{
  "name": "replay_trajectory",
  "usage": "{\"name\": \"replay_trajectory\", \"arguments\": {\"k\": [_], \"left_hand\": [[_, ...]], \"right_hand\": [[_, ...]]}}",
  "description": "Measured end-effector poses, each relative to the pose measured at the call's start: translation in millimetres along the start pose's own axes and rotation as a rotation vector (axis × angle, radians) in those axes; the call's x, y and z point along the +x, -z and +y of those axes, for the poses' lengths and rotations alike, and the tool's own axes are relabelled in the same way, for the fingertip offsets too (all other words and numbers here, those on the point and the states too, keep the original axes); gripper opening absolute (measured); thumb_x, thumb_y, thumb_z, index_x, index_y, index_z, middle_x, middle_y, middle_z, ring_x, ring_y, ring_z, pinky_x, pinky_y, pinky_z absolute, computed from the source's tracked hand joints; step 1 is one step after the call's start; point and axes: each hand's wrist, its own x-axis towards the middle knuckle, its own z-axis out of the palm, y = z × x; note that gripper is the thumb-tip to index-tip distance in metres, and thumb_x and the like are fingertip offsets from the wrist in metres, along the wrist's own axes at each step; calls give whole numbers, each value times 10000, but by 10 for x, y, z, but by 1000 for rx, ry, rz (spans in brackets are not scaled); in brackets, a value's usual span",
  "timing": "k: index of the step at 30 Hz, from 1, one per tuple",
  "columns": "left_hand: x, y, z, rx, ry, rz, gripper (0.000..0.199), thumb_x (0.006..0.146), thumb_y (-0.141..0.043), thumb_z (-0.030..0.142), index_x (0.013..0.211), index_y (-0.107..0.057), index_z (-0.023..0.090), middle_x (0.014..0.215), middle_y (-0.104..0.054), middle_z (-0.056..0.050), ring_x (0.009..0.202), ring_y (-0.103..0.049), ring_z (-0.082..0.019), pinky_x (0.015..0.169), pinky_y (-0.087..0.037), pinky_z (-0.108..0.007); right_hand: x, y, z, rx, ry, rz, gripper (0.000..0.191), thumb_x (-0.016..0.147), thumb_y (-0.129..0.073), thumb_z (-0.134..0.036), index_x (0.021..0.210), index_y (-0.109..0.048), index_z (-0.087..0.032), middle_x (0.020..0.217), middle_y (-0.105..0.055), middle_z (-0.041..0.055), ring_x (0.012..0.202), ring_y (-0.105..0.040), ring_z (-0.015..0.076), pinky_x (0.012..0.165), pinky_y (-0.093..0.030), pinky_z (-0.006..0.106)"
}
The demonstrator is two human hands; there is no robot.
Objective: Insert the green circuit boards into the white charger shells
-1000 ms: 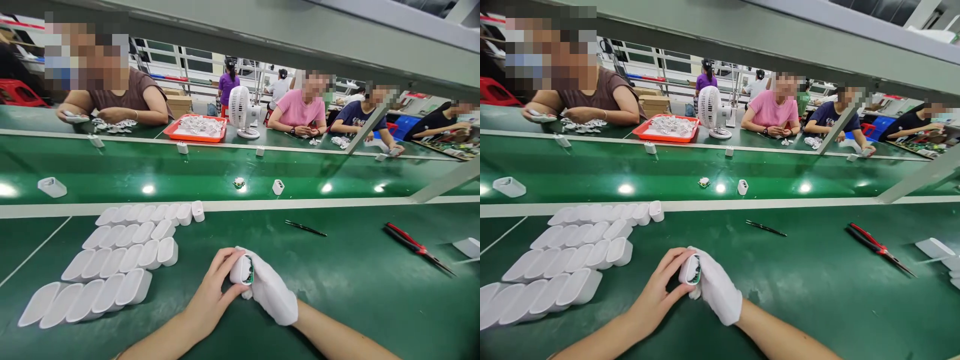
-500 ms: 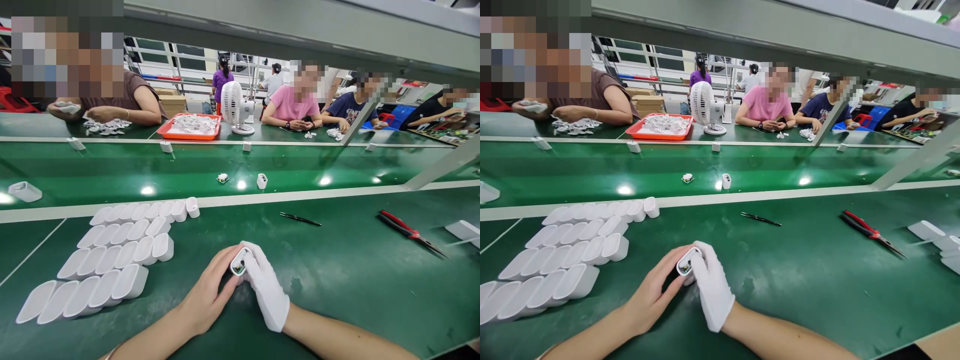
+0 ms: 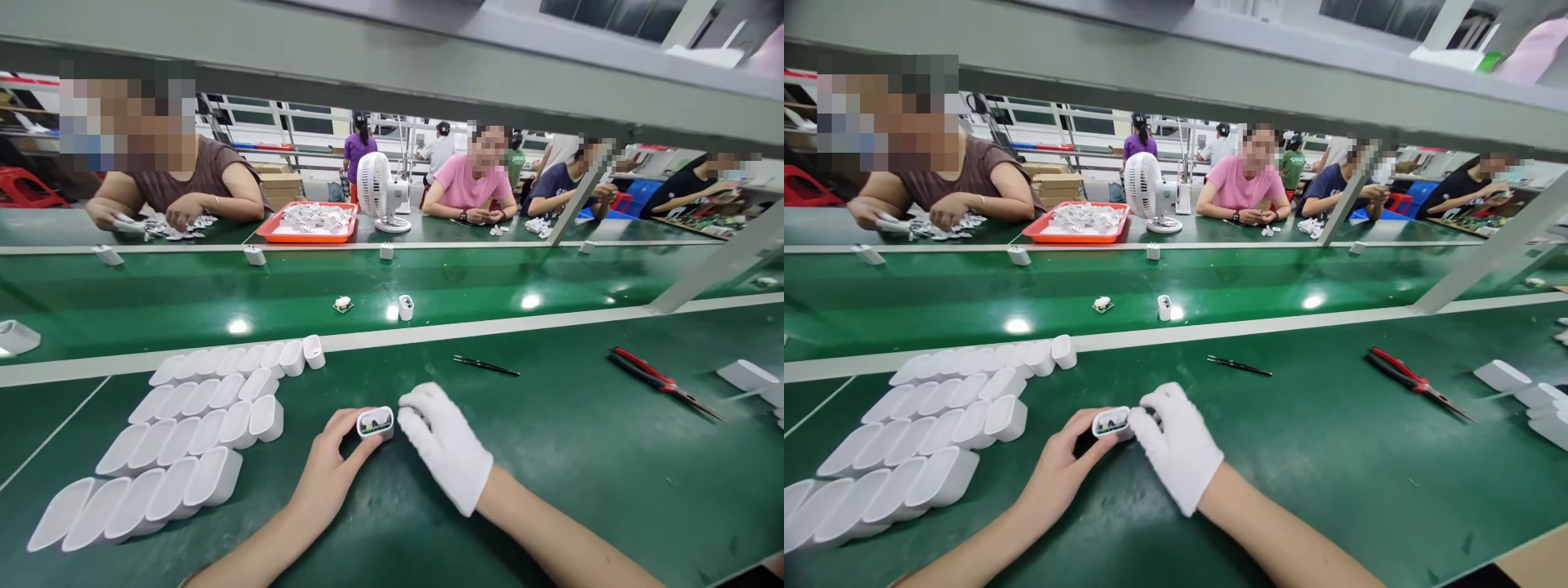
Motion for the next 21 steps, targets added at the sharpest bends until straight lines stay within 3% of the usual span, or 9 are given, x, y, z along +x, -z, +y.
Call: {"name": "replay_trajectory", "arguments": {"k": [2,4,7,10,14,18,21], "left_hand": [[12,0,-7,45,30,31,267,835,-576,371,1060,-654,251,1109,-662,-36,1060,-608,-236,963,-458,-391],[27,-5,-34,47,54,43,316,835,-562,391,1115,-631,262,1157,-658,-36,1065,-613,-240,956,-472,-401],[36,-20,-84,31,41,48,393,841,-539,437,1185,-597,255,1230,-634,-53,1108,-600,-250,978,-466,-418],[31,-25,-113,-16,53,31,435,854,-506,495,1208,-588,257,1269,-614,-51,1167,-569,-254,1026,-427,-434],[55,-14,-133,-162,128,71,492,834,-523,537,1208,-597,226,1233,-645,-61,1162,-581,-263,1020,-438,-422],[101,3,-137,-240,174,61,522,778,-590,548,1175,-626,212,1195,-669,-68,1124,-606,-277,987,-472,-409],[109,11,-133,-233,200,48,518,752,-605,567,1139,-654,227,1181,-677,-58,1112,-608,-286,984,-472,-412]], "right_hand": [[110,268,64,-343,38,196,219,916,-446,-297,987,-628,-200,1108,-560,90,986,-548,217,851,-439,371],[237,492,186,-661,-83,309,237,893,-467,-208,1090,-599,-200,1255,-501,120,1154,-462,276,896,-408,419],[399,660,427,-913,-278,223,335,810,-587,-131,1144,-570,-139,1197,-532,186,1122,-489,324,840,-421,438],[469,630,580,-937,-327,124,320,657,-752,-109,953,-631,-97,963,-600,173,878,-585,295,716,-433,377],[421,467,488,-894,-266,120,87,851,-565,-156,911,-628,-152,879,-617,117,782,-594,230,646,-397,314],[289,276,271,-802,-107,90,156,928,-459,-219,951,-612,-240,814,-624,21,726,-579,159,628,-385,258],[193,131,211,-675,150,99,182,907,-474,-200,992,-623,-259,849,-622,22,780,-566,161,687,-411,263]]}}
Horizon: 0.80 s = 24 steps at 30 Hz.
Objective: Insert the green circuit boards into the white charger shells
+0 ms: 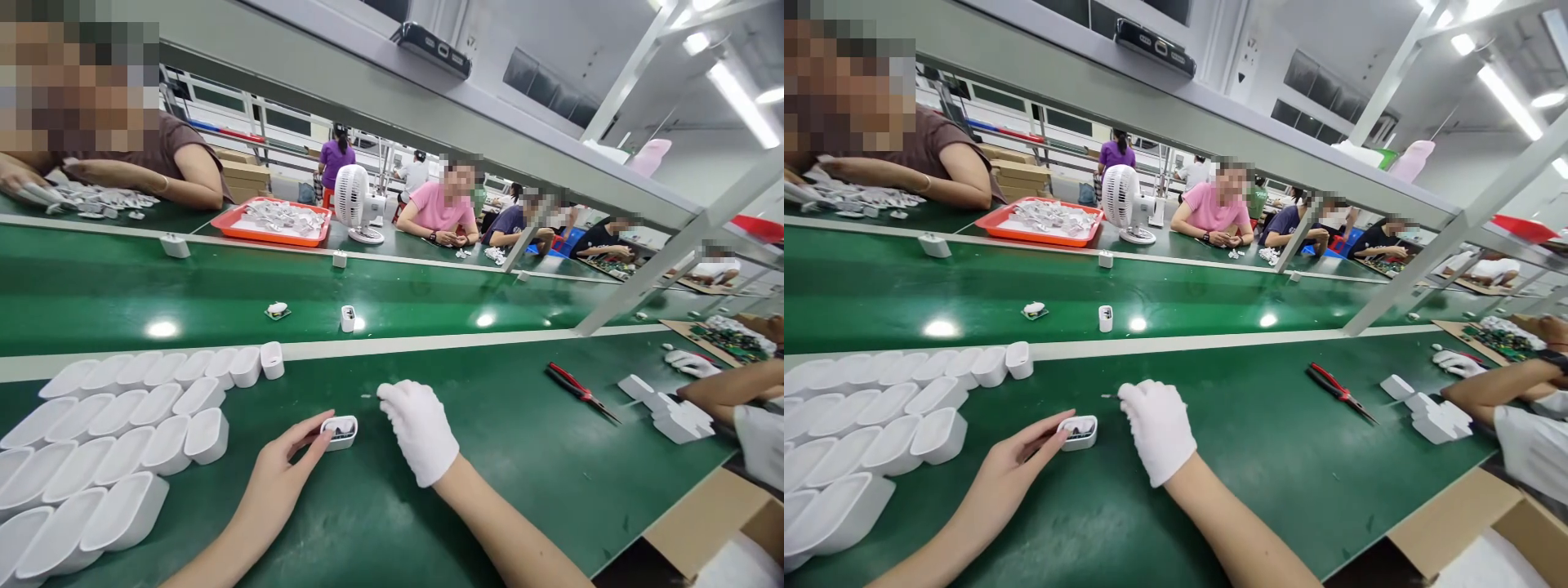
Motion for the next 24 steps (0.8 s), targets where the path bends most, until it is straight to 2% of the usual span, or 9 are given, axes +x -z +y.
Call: {"name": "replay_trajectory", "arguments": {"k": [2,4,7,9,11,14,16,18,24], "left_hand": [[-10,3,-6,9,-2,11,525,744,-608,575,1142,-655,235,1174,-679,-53,1110,-606,-291,989,-464,-420],[-25,6,-17,34,-3,16,519,753,-595,583,1151,-649,254,1193,-669,-42,1129,-591,-292,1012,-441,-434],[-40,9,-30,41,-14,14,507,789,-544,594,1181,-622,281,1257,-630,-25,1183,-553,-281,1042,-410,-439],[-44,8,-31,21,-26,1,504,803,-530,589,1200,-598,285,1284,-610,-23,1199,-539,-270,1048,-406,-432],[-44,4,-28,19,-33,-19,503,804,-544,573,1213,-578,283,1287,-603,-28,1196,-538,-263,1055,-398,-430],[-44,-3,-21,47,-39,-47,494,812,-551,555,1226,-555,283,1286,-596,-37,1190,-535,-257,1061,-385,-437],[-43,-4,-18,71,-48,-64,477,825,-536,552,1220,-553,286,1281,-594,-39,1185,-536,-256,1056,-387,-440],[-40,-1,-16,99,-62,-78,456,835,-521,550,1208,-556,289,1269,-595,-39,1175,-540,-255,1047,-394,-440],[-57,10,-37,199,-117,-68,407,877,-471,514,1214,-538,296,1245,-604,-43,1133,-572,-245,998,-447,-438]], "right_hand": [[-51,-56,-46,212,150,119,257,902,-432,-167,1068,-616,-236,842,-609,41,743,-555,153,668,-440,261],[-82,-107,-66,448,185,189,326,899,-394,-149,1148,-593,-216,857,-592,51,713,-548,138,647,-468,252],[-83,-199,-71,785,11,155,414,871,-412,-148,1258,-530,-237,917,-584,46,681,-561,119,629,-510,261],[-54,-289,-54,1044,-138,135,466,857,-439,-177,1315,-467,-258,953,-586,38,597,-574,102,549,-527,266],[-12,-378,-14,1222,-220,194,379,863,-460,-225,1236,-526,-238,916,-593,31,516,-573,93,475,-520,265],[50,-431,70,1242,-208,371,180,865,-498,-277,912,-653,-198,847,-575,24,633,-618,124,612,-551,304],[84,-407,114,1211,-189,464,147,839,-553,-287,814,-671,-203,887,-560,27,813,-623,155,796,-525,341],[114,-378,131,1194,-183,516,122,810,-596,-296,781,-675,-207,912,-554,26,925,-604,181,889,-476,359],[181,-484,113,1140,-217,442,99,793,-604,-271,818,-681,-213,892,-615,32,854,-610,184,760,-481,311]]}}
